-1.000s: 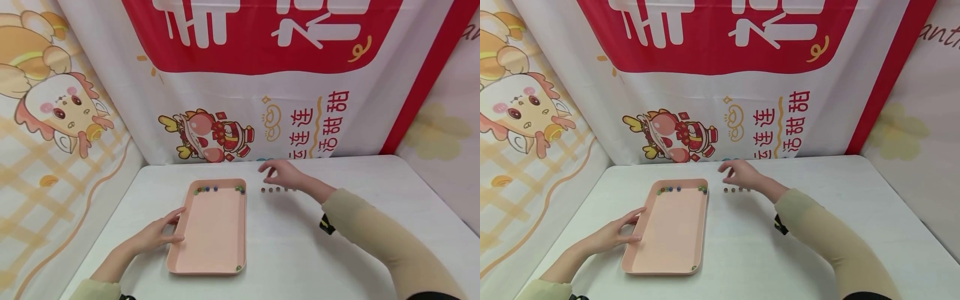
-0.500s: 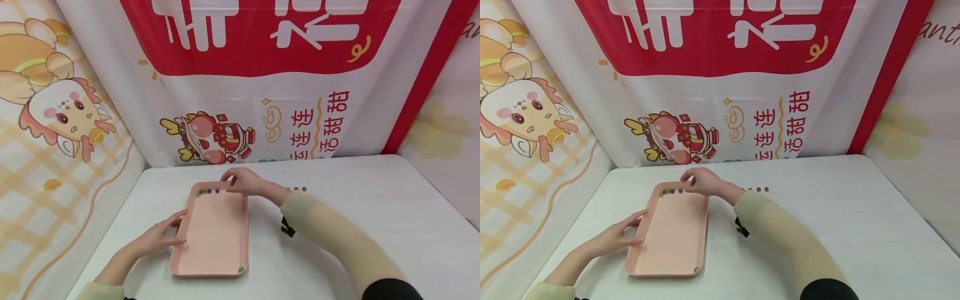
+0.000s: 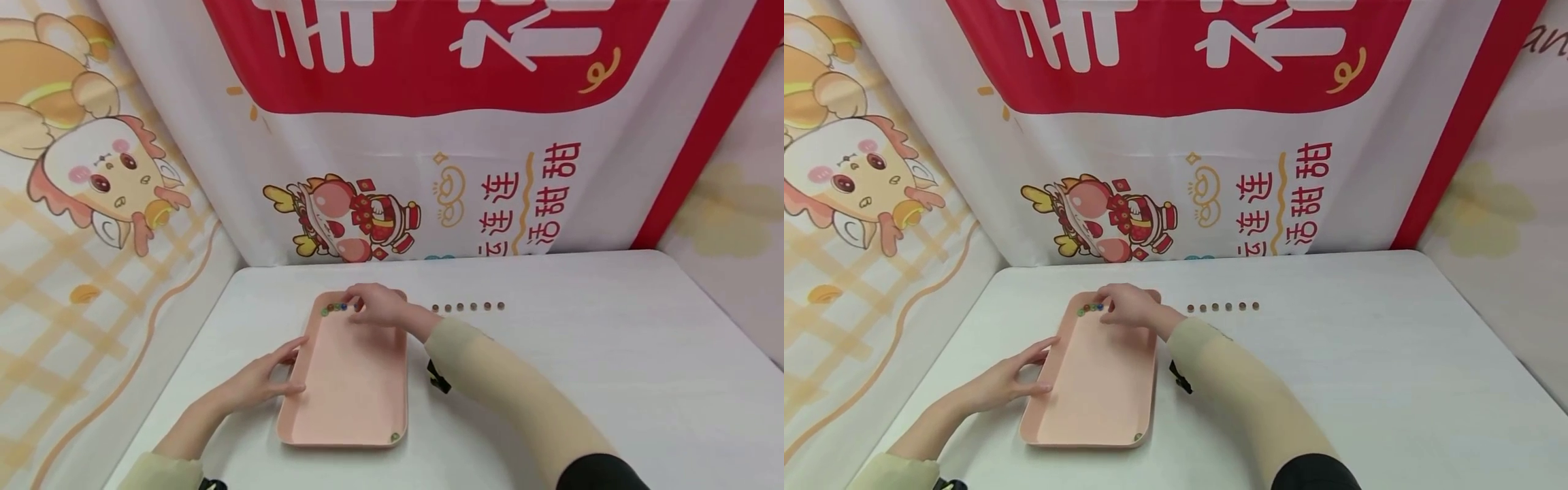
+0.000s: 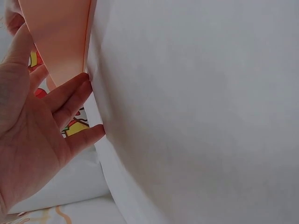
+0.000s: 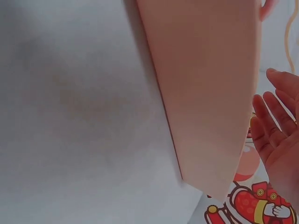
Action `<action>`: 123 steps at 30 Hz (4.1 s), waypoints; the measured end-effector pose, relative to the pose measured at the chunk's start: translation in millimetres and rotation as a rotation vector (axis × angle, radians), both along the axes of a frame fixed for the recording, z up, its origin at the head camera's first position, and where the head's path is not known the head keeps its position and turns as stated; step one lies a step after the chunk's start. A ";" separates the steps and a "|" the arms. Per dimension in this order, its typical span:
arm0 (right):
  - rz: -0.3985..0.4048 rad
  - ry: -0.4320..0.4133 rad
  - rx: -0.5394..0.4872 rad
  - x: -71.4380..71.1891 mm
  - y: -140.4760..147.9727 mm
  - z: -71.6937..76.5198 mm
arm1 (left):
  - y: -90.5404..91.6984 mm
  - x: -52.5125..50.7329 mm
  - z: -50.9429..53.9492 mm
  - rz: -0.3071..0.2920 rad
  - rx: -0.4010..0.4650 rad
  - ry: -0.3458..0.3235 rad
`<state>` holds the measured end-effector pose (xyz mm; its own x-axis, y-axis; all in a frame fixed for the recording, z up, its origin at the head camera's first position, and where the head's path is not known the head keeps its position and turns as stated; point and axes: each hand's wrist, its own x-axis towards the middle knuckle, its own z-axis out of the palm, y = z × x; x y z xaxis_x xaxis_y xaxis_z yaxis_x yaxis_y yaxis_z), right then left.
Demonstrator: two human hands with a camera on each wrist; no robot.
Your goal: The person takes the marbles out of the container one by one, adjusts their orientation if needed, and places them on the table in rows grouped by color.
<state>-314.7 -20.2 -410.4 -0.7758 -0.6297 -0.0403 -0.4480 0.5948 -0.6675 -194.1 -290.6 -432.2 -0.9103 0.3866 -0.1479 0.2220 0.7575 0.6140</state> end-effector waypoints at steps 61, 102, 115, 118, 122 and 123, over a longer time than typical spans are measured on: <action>0.083 0.059 0.107 -6.9 -37.0 -32.4 | 4.3 3.3 0.3 0.027 0.015 -0.028; 0.149 0.034 0.068 -1.6 -35.0 -29.5 | 4.4 3.6 3.0 0.014 -0.010 -0.002; 0.200 -0.012 0.005 14.4 -49.7 -31.8 | 4.3 3.9 -1.0 0.038 -0.002 -0.030; 0.192 -0.014 -0.006 18.2 -51.0 -32.7 | 4.7 4.2 0.6 0.035 -0.014 -0.028; 0.175 -0.019 -0.026 21.8 -52.7 -34.2 | 4.8 4.0 1.8 0.055 -0.021 -0.046; 0.169 -0.020 -0.028 22.5 -53.3 -34.4 | 4.7 3.8 1.9 0.060 -0.020 -0.052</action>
<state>-292.3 -73.5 -444.8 -0.6582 -0.7520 -0.0354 -0.5267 0.4935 -0.6921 -190.3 -285.9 -430.3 -0.9229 0.3276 -0.2024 0.1438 0.7807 0.6081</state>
